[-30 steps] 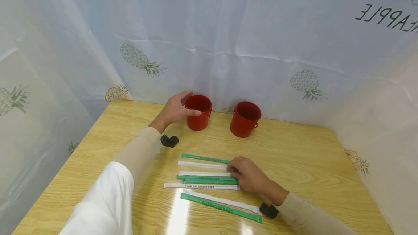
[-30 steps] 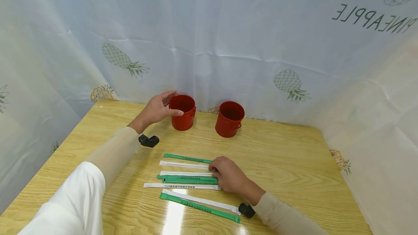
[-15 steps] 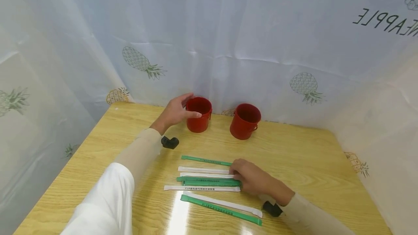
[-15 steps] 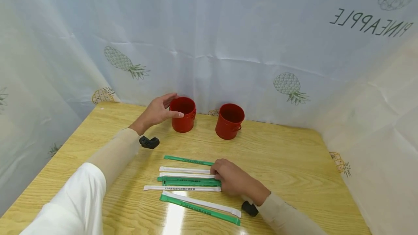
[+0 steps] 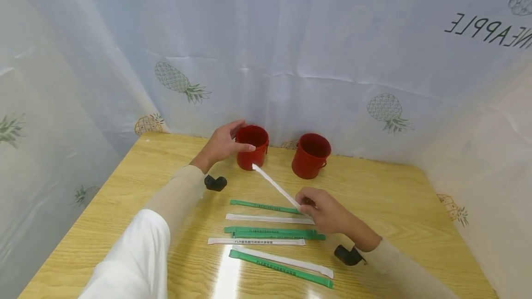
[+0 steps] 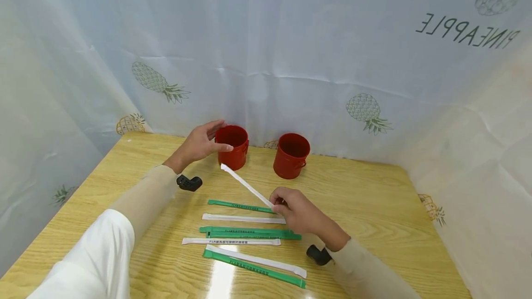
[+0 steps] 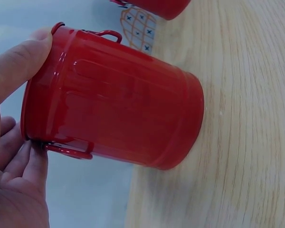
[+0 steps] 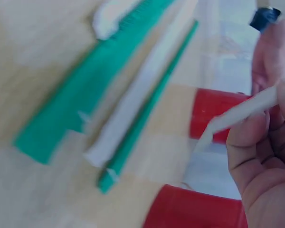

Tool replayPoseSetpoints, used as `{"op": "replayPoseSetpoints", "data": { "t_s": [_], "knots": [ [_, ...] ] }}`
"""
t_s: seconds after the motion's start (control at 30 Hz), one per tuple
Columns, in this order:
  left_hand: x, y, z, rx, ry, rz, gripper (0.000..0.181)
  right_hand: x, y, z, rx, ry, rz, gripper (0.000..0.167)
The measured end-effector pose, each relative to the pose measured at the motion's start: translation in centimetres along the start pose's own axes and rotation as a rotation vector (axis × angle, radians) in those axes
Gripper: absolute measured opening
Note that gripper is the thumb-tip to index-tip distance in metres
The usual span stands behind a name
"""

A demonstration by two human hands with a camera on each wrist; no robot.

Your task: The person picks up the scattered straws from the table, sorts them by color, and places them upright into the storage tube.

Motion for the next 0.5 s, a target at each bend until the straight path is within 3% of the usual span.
{"op": "replayPoseSetpoints", "data": {
  "t_s": [0.5],
  "knots": [
    [0.1,-0.1,0.3,0.007,-0.007,0.009,0.094,-4.3,4.5,-2.7,-0.086,0.18,0.232,0.008]
  ]
}}
Point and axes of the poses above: each hand's wrist, its own y-axis towards the middle knuckle, its own x-axis out of the palm, z = x × y, the point moved 7 cm from there along y, towards the middle knuckle, and after that the axes turned 2 degrees about -z, right-handed, at the moved point
